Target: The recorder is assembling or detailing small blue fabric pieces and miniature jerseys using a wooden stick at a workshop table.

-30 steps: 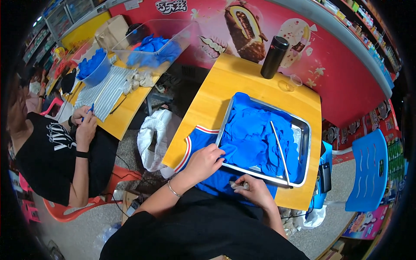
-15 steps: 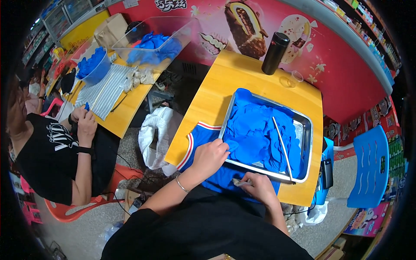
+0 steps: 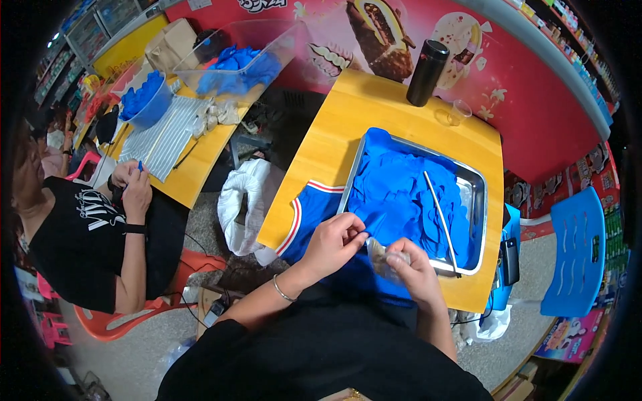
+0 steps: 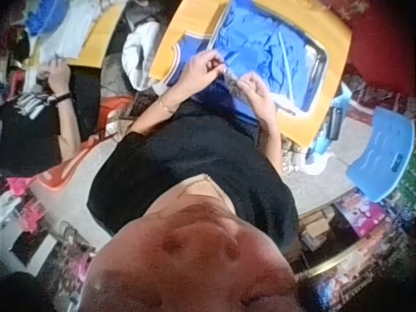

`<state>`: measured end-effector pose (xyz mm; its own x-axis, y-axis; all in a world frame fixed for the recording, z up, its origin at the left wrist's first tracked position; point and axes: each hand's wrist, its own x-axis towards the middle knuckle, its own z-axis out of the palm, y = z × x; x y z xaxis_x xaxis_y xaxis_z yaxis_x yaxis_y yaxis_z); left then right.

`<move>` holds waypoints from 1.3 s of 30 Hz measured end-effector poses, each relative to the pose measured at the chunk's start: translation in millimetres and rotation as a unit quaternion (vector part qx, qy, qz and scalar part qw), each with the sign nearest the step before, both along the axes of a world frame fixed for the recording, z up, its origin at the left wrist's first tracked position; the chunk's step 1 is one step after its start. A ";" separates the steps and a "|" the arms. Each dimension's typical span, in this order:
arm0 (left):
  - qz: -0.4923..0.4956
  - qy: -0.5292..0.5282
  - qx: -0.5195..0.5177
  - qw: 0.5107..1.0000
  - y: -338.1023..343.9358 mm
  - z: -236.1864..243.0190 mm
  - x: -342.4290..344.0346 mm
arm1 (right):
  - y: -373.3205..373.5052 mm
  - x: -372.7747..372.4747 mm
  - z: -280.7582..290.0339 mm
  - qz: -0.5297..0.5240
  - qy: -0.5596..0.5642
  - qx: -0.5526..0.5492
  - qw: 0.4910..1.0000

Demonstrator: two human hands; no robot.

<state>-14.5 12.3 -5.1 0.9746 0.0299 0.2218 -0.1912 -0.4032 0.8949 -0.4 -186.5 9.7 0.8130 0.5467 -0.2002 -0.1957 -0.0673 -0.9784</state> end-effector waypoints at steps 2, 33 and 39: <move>0.003 0.017 -0.078 0.997 -3.3 -2.7 0.6 | 3.6 4.7 -3.1 -0.019 0.025 0.011 0.999; 0.035 -0.096 -0.020 0.995 -11.7 3.2 -3.8 | 31.2 8.0 -23.5 -0.132 -0.243 -0.026 0.961; 0.037 -0.089 -0.038 0.995 -12.1 0.3 -3.9 | 34.1 8.3 -23.5 -0.140 -0.067 0.040 0.987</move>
<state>-18.4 0.1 -4.8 0.9145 0.1241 0.3851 -0.3214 -0.3554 0.8777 7.9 -152.4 -13.8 0.9505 0.3074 -0.0450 -0.0634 0.0502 -0.9967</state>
